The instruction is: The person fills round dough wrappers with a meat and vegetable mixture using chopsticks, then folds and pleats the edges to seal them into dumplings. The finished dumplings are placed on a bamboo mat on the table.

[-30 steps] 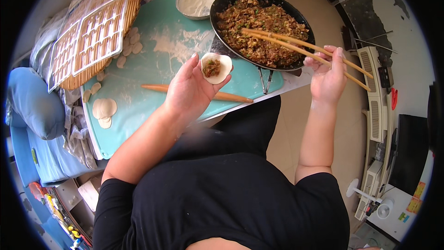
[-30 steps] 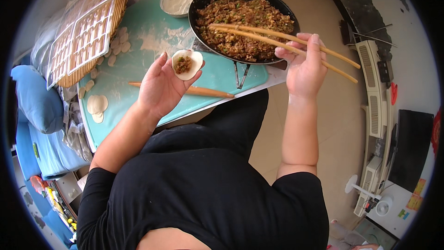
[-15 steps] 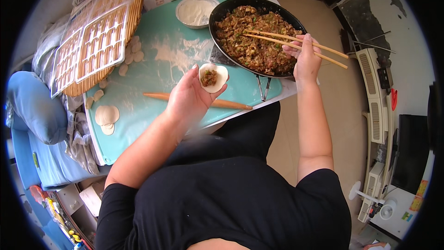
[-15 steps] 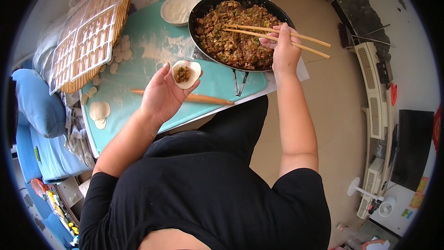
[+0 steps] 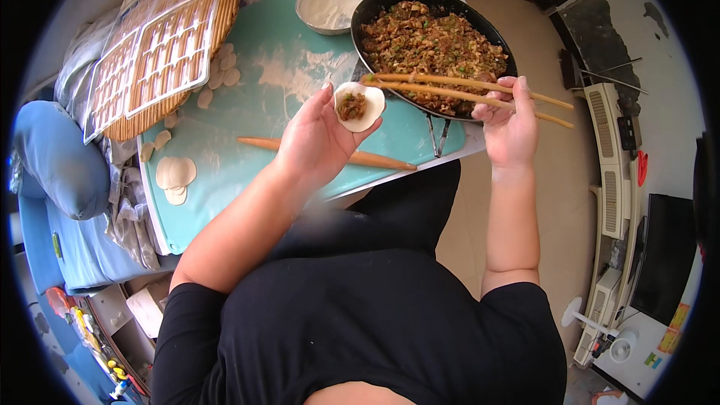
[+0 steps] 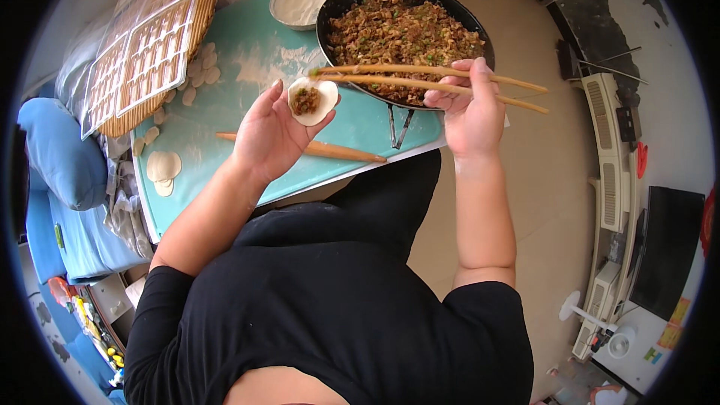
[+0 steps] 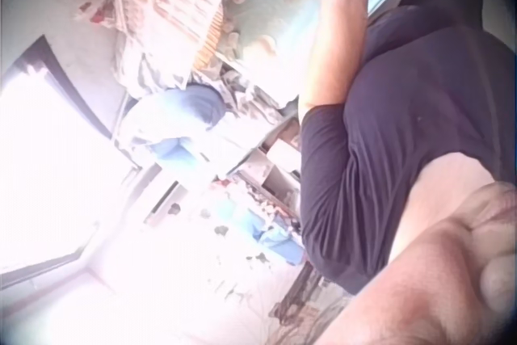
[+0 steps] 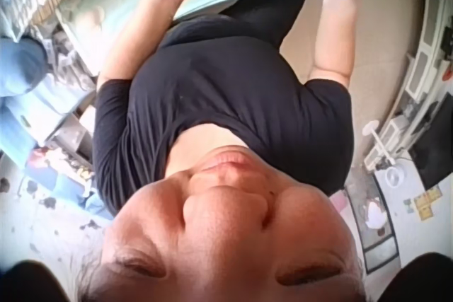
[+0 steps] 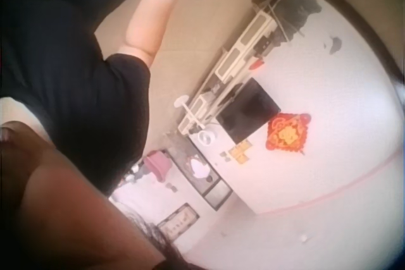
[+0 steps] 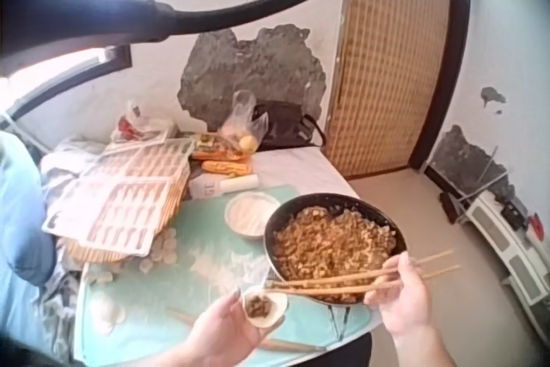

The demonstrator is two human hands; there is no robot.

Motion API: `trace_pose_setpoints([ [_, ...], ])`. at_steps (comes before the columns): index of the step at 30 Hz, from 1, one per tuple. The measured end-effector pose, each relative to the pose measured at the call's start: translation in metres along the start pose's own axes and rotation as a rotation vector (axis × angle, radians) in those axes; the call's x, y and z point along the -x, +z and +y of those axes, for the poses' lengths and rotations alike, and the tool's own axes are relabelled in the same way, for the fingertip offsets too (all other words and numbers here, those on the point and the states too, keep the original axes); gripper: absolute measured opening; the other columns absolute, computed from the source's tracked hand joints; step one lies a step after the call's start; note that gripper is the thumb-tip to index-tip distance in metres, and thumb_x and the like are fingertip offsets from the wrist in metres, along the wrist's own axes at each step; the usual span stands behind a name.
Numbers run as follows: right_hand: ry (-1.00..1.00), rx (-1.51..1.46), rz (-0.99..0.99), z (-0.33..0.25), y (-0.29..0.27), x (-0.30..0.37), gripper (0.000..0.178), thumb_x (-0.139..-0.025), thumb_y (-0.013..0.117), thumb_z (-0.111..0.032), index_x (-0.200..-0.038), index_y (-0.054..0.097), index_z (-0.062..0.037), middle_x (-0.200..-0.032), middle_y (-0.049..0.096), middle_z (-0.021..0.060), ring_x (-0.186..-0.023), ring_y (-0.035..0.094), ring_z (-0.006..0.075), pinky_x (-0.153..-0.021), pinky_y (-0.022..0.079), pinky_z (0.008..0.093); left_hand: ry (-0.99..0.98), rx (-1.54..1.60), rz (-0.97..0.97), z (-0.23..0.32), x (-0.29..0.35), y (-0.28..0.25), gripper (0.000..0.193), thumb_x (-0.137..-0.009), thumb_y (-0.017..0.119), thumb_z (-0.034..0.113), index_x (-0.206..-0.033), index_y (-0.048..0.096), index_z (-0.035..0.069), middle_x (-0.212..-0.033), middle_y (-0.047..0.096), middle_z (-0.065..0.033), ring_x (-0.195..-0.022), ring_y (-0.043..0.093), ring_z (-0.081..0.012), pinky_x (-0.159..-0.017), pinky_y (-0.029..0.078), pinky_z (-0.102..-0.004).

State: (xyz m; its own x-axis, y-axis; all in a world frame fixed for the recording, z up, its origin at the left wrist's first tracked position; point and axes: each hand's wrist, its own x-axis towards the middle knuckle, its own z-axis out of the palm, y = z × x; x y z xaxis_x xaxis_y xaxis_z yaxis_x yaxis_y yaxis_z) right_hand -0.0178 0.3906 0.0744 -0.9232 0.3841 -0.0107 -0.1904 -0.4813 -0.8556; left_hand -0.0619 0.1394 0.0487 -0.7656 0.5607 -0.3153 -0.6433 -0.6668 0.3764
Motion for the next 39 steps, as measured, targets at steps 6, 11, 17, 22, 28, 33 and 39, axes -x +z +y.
trace_pose_setpoints([
  [6,-0.128,0.103,-0.153,-0.007,0.01,0.018,0.028,-0.094,0.043,-0.024,-0.091,0.055,0.0007,-0.069,0.059,0.01,-0.056,0.059,0.0225,-0.053,0.054,0.0358,-0.004,-0.002,-0.042,0.004,0.007,0.003,0.047,-0.096,0.03,0.034,-0.122,0.042,-0.003,-0.125,0.047,-0.017,-0.118,0.045,-0.0298,-0.102,0.034,-0.0416],
  [11,-0.123,0.027,-0.181,-0.01,0.015,0.021,0.028,-0.094,0.042,-0.024,-0.09,0.055,0.0007,-0.069,0.059,0.01,-0.057,0.06,0.0218,-0.054,0.054,0.0358,-0.017,-0.01,-0.079,0.004,0.013,0.007,0.048,-0.096,0.03,0.035,-0.122,0.042,-0.004,-0.125,0.047,-0.0174,-0.118,0.044,-0.0279,-0.103,0.033,-0.0412],
  [17,-0.089,0.099,-0.198,-0.002,0.007,0.017,0.027,-0.094,0.042,-0.024,-0.089,0.055,-0.0004,-0.068,0.058,0.0096,-0.056,0.059,0.0219,-0.054,0.053,0.0351,-0.016,0.003,-0.074,0.004,0.019,0.009,0.05,-0.096,0.031,0.036,-0.122,0.042,-0.005,-0.124,0.047,-0.0175,-0.118,0.044,-0.0275,-0.104,0.033,-0.0409],
  [22,-0.097,0.082,-0.22,-0.01,0.005,0.016,0.027,-0.094,0.043,-0.024,-0.089,0.055,-0.001,-0.068,0.058,0.0093,-0.057,0.059,0.0211,-0.054,0.053,0.0354,0.005,-0.005,-0.048,0.004,0.021,0.01,0.049,-0.096,0.031,0.035,-0.121,0.042,-0.005,-0.123,0.047,-0.0174,-0.117,0.045,-0.0271,-0.103,0.033,-0.0404],
  [28,-0.054,0.071,-0.235,-0.002,0.007,0.015,0.026,-0.094,0.043,-0.024,-0.087,0.055,-0.0016,-0.066,0.057,0.0081,-0.055,0.059,0.0204,-0.053,0.054,0.0364,0.0,-0.007,-0.054,0.002,0.023,0.013,0.05,-0.096,0.029,0.035,-0.122,0.041,-0.005,-0.124,0.047,-0.0174,-0.118,0.044,-0.0275,-0.103,0.034,-0.0399],
  [33,-0.045,0.031,-0.144,-0.005,0.001,0.012,0.026,-0.093,0.045,-0.026,-0.087,0.055,-0.0019,-0.066,0.057,0.0077,-0.053,0.058,0.0199,-0.053,0.053,0.0368,-0.005,-0.007,-0.079,0.002,0.024,0.012,0.05,-0.096,0.03,0.035,-0.124,0.04,-0.005,-0.125,0.046,-0.0181,-0.119,0.043,-0.0307,-0.103,0.034,-0.0403],
  [39,-0.029,-0.022,-0.089,-0.004,0.002,0.013,0.027,-0.092,0.046,-0.027,-0.086,0.055,-0.0021,-0.066,0.057,0.0077,-0.053,0.058,0.0206,-0.052,0.052,0.0367,-0.021,-0.013,-0.095,0.001,0.026,0.013,0.051,-0.095,0.032,0.036,-0.124,0.039,-0.005,-0.127,0.045,-0.019,-0.12,0.043,-0.0334,-0.101,0.036,-0.04],
])
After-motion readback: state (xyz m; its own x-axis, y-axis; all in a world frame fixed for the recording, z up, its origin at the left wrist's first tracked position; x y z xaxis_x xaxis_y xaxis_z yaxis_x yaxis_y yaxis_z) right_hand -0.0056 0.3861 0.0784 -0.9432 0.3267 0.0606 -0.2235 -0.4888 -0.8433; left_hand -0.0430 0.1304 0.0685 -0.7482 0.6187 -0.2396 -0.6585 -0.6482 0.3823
